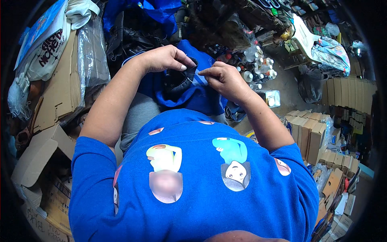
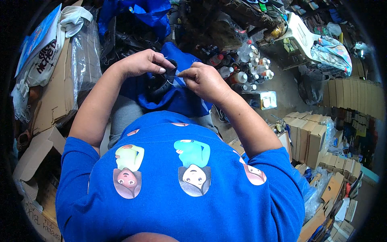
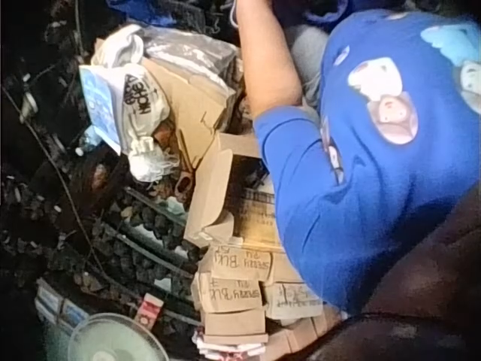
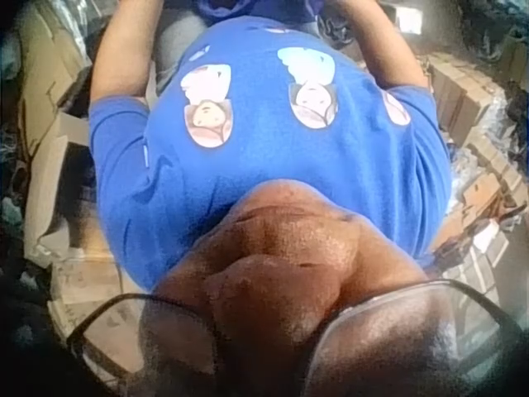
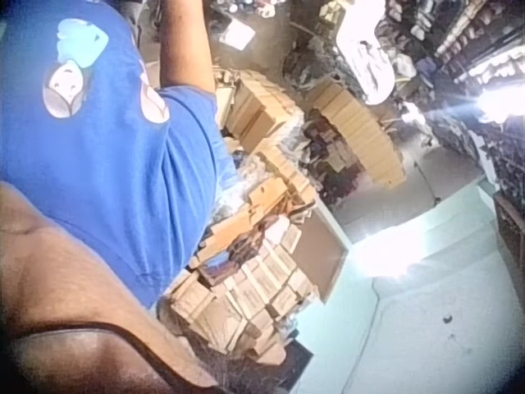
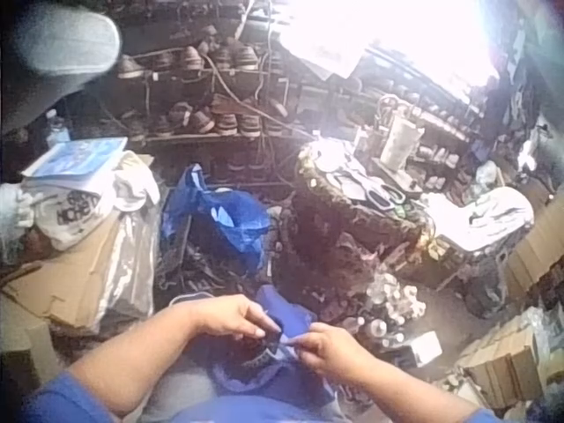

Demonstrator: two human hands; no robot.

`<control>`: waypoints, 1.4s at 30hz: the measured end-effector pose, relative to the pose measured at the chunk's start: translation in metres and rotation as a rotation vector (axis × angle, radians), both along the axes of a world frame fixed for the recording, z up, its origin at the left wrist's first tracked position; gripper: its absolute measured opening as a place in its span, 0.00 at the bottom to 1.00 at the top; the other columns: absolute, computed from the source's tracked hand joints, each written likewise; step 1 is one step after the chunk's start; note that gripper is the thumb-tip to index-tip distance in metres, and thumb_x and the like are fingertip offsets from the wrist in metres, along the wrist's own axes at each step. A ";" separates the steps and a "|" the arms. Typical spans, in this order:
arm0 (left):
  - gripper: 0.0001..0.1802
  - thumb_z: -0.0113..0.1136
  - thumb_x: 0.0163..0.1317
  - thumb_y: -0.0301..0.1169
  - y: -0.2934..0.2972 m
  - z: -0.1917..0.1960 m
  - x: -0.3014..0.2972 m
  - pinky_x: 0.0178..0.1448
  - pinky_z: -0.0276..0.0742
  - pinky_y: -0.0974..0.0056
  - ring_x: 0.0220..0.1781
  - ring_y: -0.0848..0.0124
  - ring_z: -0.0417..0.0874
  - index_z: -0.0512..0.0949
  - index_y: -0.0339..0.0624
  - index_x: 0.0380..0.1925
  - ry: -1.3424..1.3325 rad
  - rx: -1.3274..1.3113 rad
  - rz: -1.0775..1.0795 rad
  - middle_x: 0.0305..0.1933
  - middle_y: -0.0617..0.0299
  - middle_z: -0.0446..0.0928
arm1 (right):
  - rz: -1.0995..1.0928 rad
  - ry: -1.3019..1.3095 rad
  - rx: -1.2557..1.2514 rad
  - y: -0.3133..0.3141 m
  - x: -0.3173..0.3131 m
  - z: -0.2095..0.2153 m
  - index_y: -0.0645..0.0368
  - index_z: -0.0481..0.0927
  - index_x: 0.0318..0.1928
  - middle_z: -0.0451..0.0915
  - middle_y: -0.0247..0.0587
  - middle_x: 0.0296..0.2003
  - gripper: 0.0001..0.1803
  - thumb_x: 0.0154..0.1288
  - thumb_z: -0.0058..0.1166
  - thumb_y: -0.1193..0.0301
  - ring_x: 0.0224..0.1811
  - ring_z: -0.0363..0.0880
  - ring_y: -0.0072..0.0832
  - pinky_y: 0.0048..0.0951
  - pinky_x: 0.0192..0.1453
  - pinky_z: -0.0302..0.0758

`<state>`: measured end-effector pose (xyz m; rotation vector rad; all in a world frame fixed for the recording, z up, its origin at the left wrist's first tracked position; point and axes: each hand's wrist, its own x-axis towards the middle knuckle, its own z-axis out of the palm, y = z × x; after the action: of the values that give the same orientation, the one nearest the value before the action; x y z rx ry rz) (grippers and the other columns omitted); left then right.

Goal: Lacing the strings on a black athletic shoe.

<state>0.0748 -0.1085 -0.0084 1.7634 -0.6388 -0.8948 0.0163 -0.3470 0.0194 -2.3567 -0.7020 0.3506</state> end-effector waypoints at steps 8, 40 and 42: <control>0.18 0.61 0.54 0.25 -0.002 -0.002 -0.001 0.56 0.73 0.66 0.45 0.72 0.80 0.81 0.40 0.48 0.070 -0.047 0.041 0.44 0.60 0.82 | 0.010 -0.046 -0.089 0.008 0.003 0.008 0.55 0.84 0.39 0.78 0.46 0.34 0.12 0.54 0.54 0.74 0.38 0.79 0.43 0.36 0.45 0.77; 0.19 0.60 0.58 0.44 0.089 -0.009 -0.024 0.38 0.72 0.61 0.31 0.65 0.78 0.80 0.36 0.28 -0.410 0.506 0.577 0.26 0.53 0.77 | 0.073 -0.003 0.094 0.007 0.007 -0.015 0.48 0.85 0.41 0.71 0.40 0.28 0.15 0.54 0.58 0.78 0.32 0.74 0.36 0.34 0.38 0.73; 0.17 0.61 0.58 0.43 0.139 -0.023 -0.043 0.41 0.75 0.54 0.36 0.55 0.82 0.78 0.37 0.32 -0.403 0.712 0.656 0.30 0.47 0.79 | 0.076 -0.114 0.058 0.008 -0.002 -0.019 0.48 0.84 0.42 0.71 0.39 0.27 0.15 0.54 0.57 0.78 0.32 0.73 0.36 0.35 0.39 0.71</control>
<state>0.0321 0.0310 -0.0319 2.6057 0.0773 -0.3037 0.0148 -0.3394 0.0007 -2.3132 -0.8462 0.2262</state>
